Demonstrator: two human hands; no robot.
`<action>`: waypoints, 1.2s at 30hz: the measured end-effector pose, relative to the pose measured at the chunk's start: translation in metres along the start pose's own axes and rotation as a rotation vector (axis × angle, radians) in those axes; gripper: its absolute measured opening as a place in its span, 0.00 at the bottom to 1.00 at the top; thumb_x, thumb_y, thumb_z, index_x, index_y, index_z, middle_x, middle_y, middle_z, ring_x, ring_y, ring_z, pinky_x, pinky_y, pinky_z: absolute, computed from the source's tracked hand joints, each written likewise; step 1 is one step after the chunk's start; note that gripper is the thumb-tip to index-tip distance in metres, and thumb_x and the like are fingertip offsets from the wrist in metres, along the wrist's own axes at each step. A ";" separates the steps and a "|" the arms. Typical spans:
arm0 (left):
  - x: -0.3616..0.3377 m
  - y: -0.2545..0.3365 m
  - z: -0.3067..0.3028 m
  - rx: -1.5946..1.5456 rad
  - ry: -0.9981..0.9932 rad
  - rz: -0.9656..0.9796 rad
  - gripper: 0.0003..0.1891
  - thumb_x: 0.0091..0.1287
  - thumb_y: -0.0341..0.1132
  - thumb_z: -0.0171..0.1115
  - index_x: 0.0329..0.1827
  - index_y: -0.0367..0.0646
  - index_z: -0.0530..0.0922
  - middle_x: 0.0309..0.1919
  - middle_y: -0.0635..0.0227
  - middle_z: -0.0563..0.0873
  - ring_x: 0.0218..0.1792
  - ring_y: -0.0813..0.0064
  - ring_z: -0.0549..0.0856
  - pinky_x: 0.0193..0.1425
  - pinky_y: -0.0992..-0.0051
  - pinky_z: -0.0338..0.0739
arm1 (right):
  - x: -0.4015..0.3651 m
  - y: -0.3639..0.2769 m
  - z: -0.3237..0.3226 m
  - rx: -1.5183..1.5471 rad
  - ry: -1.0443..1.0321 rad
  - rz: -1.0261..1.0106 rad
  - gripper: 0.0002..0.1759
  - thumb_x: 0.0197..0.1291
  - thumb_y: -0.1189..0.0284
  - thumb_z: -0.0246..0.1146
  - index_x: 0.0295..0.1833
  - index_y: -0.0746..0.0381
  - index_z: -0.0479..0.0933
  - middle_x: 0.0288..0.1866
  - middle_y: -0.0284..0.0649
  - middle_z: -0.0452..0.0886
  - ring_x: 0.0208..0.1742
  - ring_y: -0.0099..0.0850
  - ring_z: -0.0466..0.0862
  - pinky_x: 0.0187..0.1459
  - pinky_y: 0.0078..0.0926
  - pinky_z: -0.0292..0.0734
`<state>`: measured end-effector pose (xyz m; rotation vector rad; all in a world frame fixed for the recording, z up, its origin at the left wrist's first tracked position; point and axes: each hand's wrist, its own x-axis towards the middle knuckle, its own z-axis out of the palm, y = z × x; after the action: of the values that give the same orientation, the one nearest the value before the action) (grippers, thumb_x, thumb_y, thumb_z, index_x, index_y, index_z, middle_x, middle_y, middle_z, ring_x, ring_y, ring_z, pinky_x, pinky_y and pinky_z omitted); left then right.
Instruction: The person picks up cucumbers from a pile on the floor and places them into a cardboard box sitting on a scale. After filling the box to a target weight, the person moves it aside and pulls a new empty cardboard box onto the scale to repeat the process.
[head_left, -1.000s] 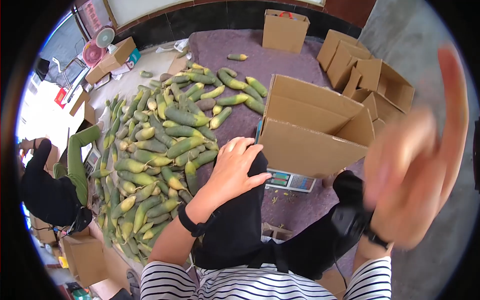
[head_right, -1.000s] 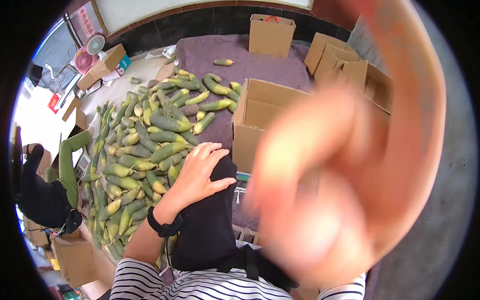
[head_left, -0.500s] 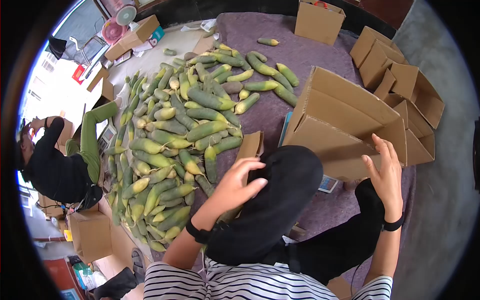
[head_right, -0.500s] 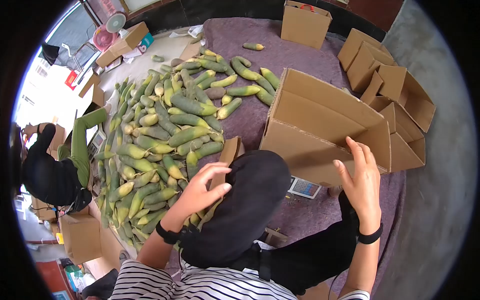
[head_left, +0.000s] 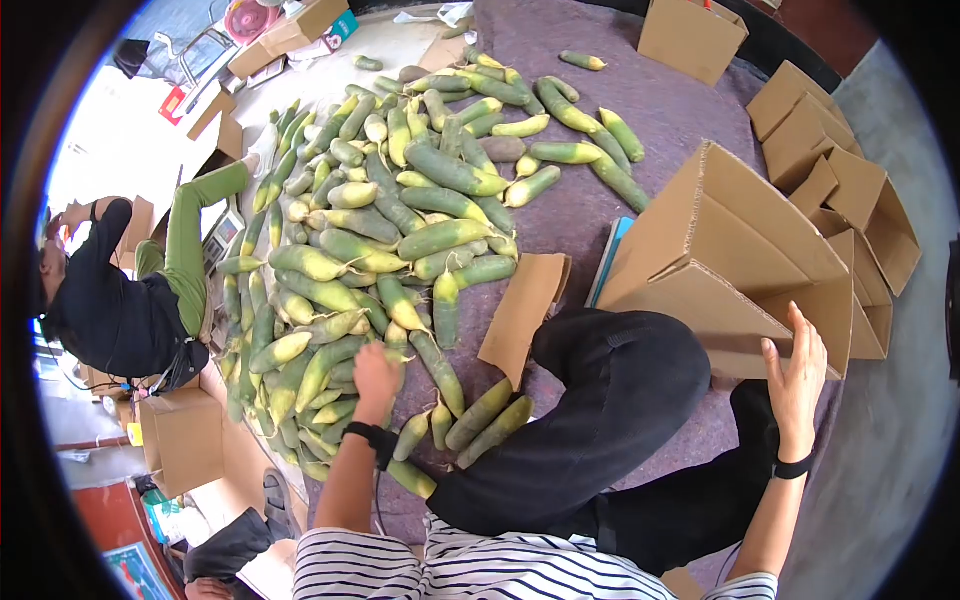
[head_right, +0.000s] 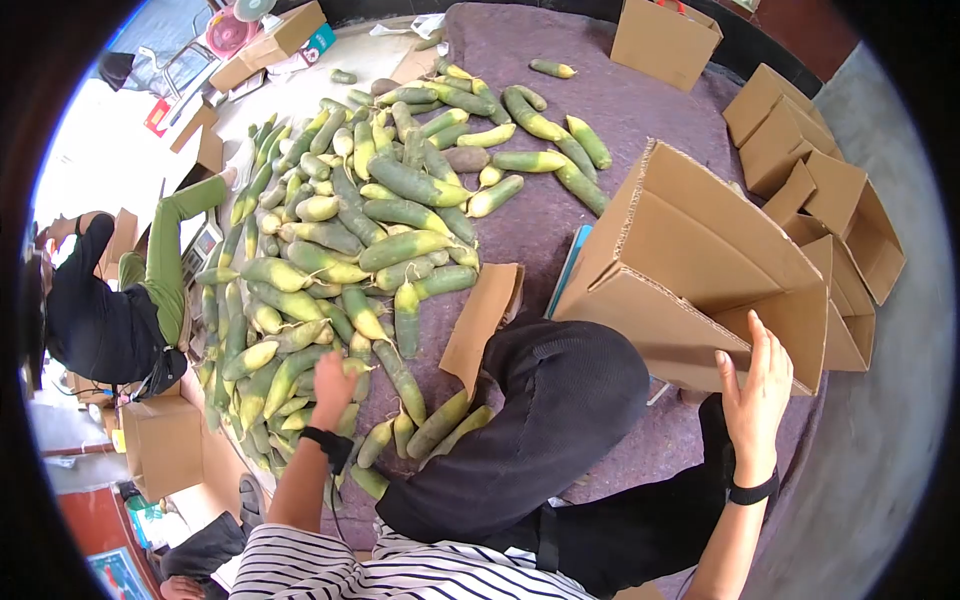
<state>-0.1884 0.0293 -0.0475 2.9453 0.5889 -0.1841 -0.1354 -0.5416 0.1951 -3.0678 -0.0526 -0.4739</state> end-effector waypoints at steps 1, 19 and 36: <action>0.011 -0.005 -0.011 0.065 0.046 -0.021 0.21 0.59 0.37 0.66 0.55 0.43 0.74 0.53 0.55 0.78 0.54 0.54 0.78 0.53 0.56 0.75 | 0.001 -0.002 -0.001 -0.003 -0.011 0.010 0.31 0.61 0.65 0.66 0.68 0.62 0.68 0.59 0.48 0.76 0.61 0.45 0.75 0.64 0.42 0.67; 0.052 -0.052 -0.046 0.035 0.139 0.115 0.25 0.54 0.30 0.72 0.55 0.42 0.73 0.50 0.62 0.82 0.54 0.58 0.79 0.56 0.59 0.76 | 0.003 -0.008 0.004 -0.052 0.016 0.049 0.30 0.60 0.62 0.66 0.64 0.63 0.70 0.55 0.46 0.77 0.59 0.44 0.75 0.63 0.42 0.66; -0.044 0.195 -0.231 -1.958 -0.459 0.546 0.30 0.65 0.34 0.65 0.67 0.33 0.64 0.66 0.46 0.71 0.66 0.56 0.73 0.69 0.57 0.69 | -0.004 0.006 -0.013 0.176 0.116 -0.050 0.34 0.56 0.59 0.67 0.65 0.64 0.69 0.57 0.49 0.76 0.59 0.47 0.75 0.62 0.43 0.67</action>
<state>-0.1309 -0.1304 0.2063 0.9839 -0.1785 -0.0896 -0.1431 -0.5483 0.2057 -2.8676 -0.1585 -0.6137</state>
